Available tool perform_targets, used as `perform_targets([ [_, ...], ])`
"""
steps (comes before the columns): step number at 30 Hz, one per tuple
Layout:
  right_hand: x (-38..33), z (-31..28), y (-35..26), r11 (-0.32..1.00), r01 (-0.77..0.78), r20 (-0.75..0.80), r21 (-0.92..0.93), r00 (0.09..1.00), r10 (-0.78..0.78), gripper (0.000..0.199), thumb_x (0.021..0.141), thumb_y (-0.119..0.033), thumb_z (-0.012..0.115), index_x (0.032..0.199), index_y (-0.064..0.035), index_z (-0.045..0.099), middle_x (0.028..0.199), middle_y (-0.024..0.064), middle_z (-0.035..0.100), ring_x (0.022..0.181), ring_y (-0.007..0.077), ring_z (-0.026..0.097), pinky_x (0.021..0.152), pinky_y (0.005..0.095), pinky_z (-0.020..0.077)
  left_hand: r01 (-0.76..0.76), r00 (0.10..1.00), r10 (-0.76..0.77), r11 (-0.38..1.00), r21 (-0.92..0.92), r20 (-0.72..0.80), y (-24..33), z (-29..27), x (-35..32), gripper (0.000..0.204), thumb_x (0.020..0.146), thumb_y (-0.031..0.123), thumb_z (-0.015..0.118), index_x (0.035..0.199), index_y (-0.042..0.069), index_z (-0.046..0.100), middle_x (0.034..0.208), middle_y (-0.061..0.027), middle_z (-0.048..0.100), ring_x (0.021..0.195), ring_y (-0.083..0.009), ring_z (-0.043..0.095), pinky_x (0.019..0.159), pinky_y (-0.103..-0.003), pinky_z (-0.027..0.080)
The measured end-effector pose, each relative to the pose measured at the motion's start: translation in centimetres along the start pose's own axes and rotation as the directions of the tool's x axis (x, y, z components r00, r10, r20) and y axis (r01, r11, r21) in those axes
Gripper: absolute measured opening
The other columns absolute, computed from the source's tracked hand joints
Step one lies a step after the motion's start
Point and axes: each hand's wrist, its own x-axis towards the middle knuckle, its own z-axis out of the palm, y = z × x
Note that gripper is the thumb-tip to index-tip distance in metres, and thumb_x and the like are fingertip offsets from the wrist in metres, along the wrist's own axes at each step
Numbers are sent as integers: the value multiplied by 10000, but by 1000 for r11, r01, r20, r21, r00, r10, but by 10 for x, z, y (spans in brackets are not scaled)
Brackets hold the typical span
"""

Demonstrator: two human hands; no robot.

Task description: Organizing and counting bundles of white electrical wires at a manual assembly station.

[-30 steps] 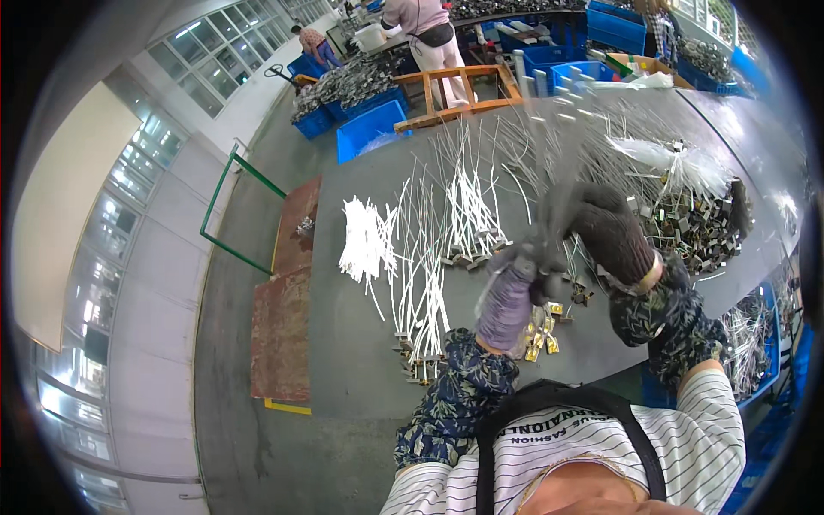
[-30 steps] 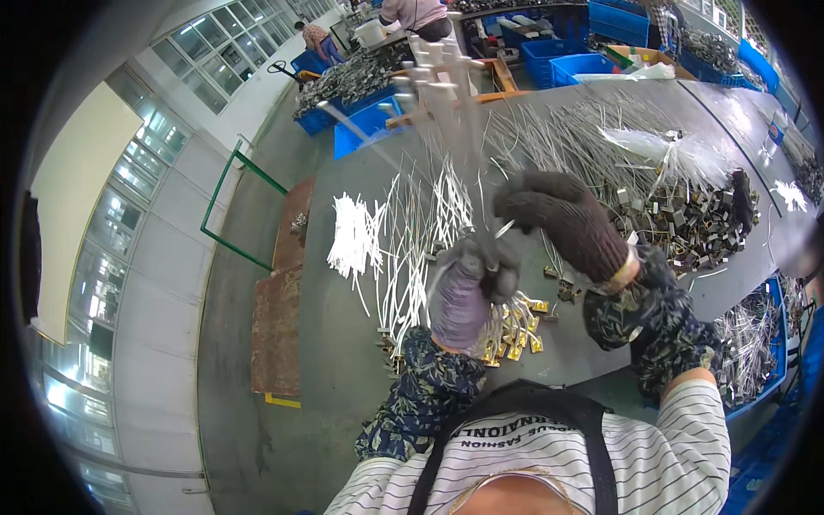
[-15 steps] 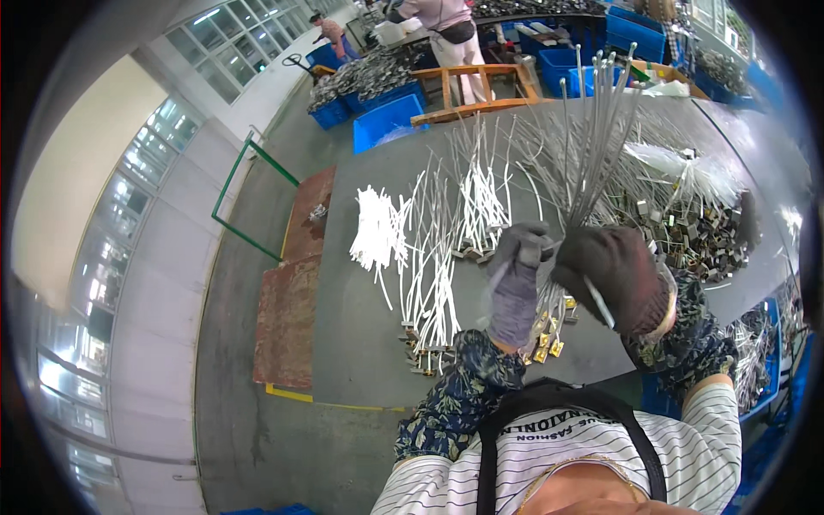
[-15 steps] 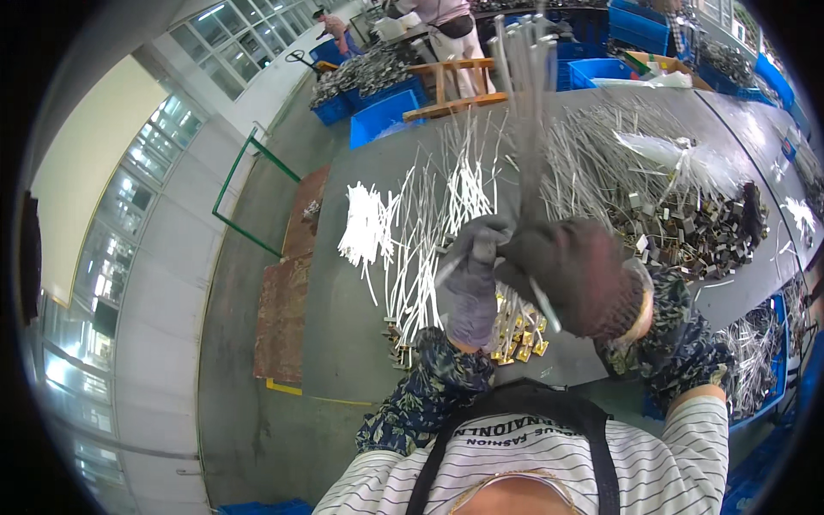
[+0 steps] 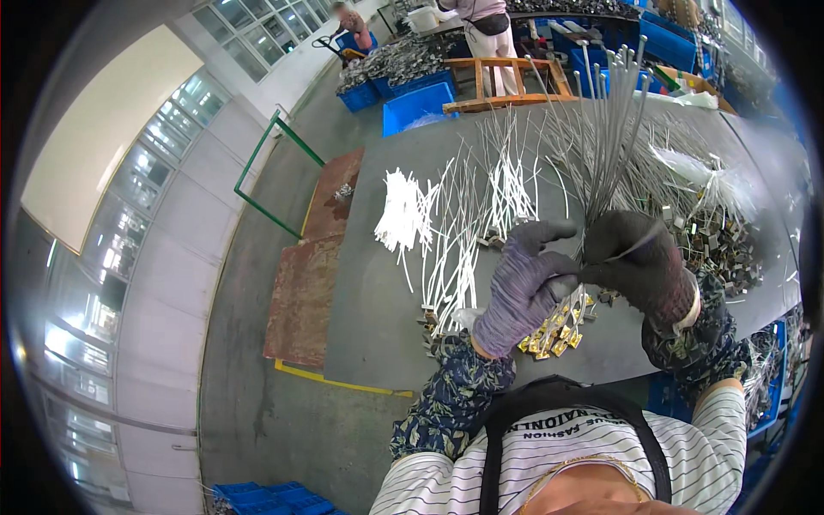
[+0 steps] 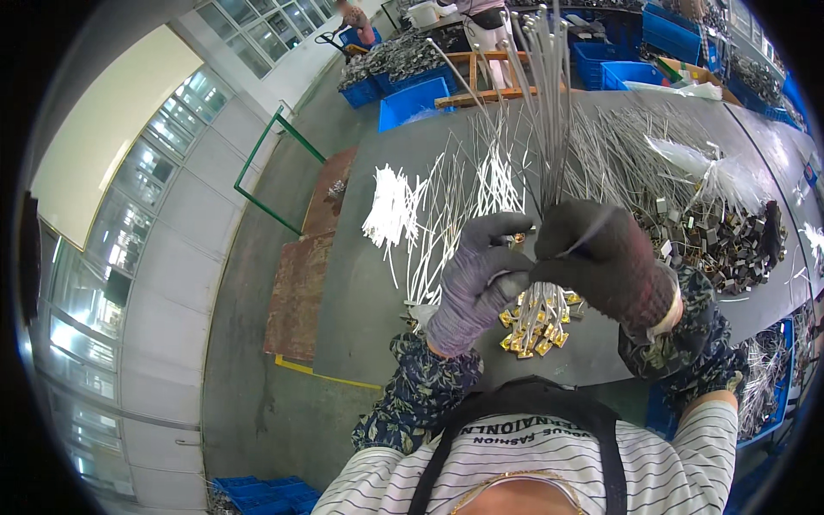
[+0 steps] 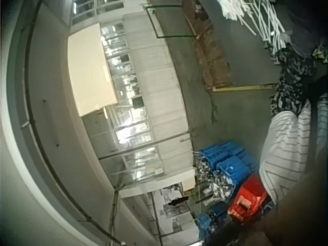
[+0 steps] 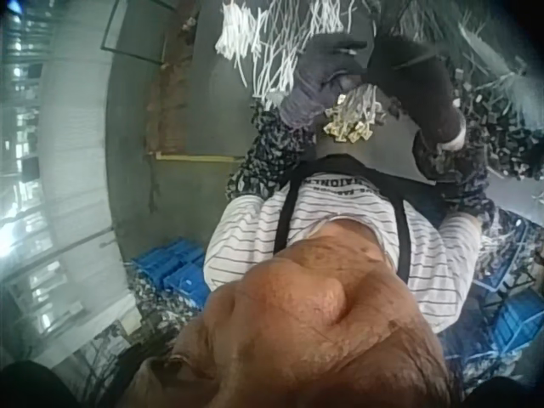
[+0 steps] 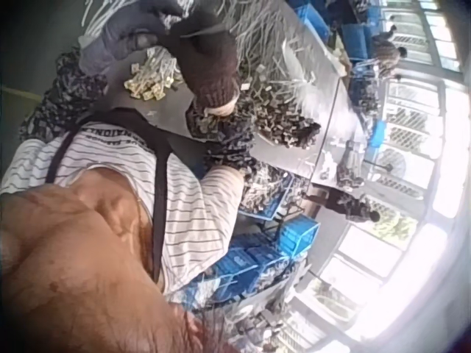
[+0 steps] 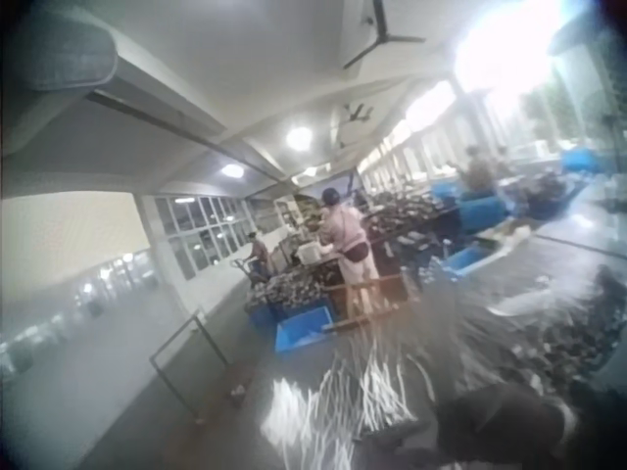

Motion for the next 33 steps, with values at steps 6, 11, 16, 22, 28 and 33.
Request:
perform_targets([
  [6,7,-2,-1,981,191,-47,-38,980,-193,187,647,-55,754,780,-62,622,702,72,587,634,255,604,568,338,468,-101,995,100,990,94,18,2,19,-2,319,879,364,639,863,46,647,1203,-170,508,1091,-316,516,916,-425,413],
  [11,11,-7,-1,854,352,80,-382,934,-349,156,641,-120,717,770,-107,630,721,17,597,649,212,605,553,350,459,-15,1000,16,999,-50,24,-7,24,-4,293,822,326,691,904,51,632,1174,-175,525,1054,-358,539,866,-430,451],
  [16,21,2,6,401,542,225,-739,759,-611,327,676,-190,632,1002,-169,656,819,5,632,696,182,622,573,338,471,211,925,-374,661,-720,-72,1,26,-5,432,822,275,748,1114,51,521,1092,-90,577,1002,-180,571,855,-322,482],
  [22,19,0,16,645,470,-2,-603,807,-591,227,701,-192,639,924,-170,677,849,36,648,732,252,647,621,383,503,218,922,-373,722,-657,-104,0,23,22,533,798,276,773,1216,57,524,975,-51,608,908,-140,602,801,-280,505],
  [28,10,-8,6,592,408,30,-695,839,-543,197,686,-206,660,879,-172,676,835,32,638,733,249,642,610,390,506,-6,991,6,1000,3,-132,-5,5,27,213,750,151,773,895,39,664,822,-45,627,772,-144,609,642,-267,490],
  [33,-13,-24,24,554,351,146,-755,913,-380,157,655,-197,669,804,-149,653,816,21,626,707,253,630,604,386,497,-250,949,313,697,672,29,-21,-38,35,109,714,105,711,798,122,645,722,-60,609,721,-257,594,691,-399,465],
])
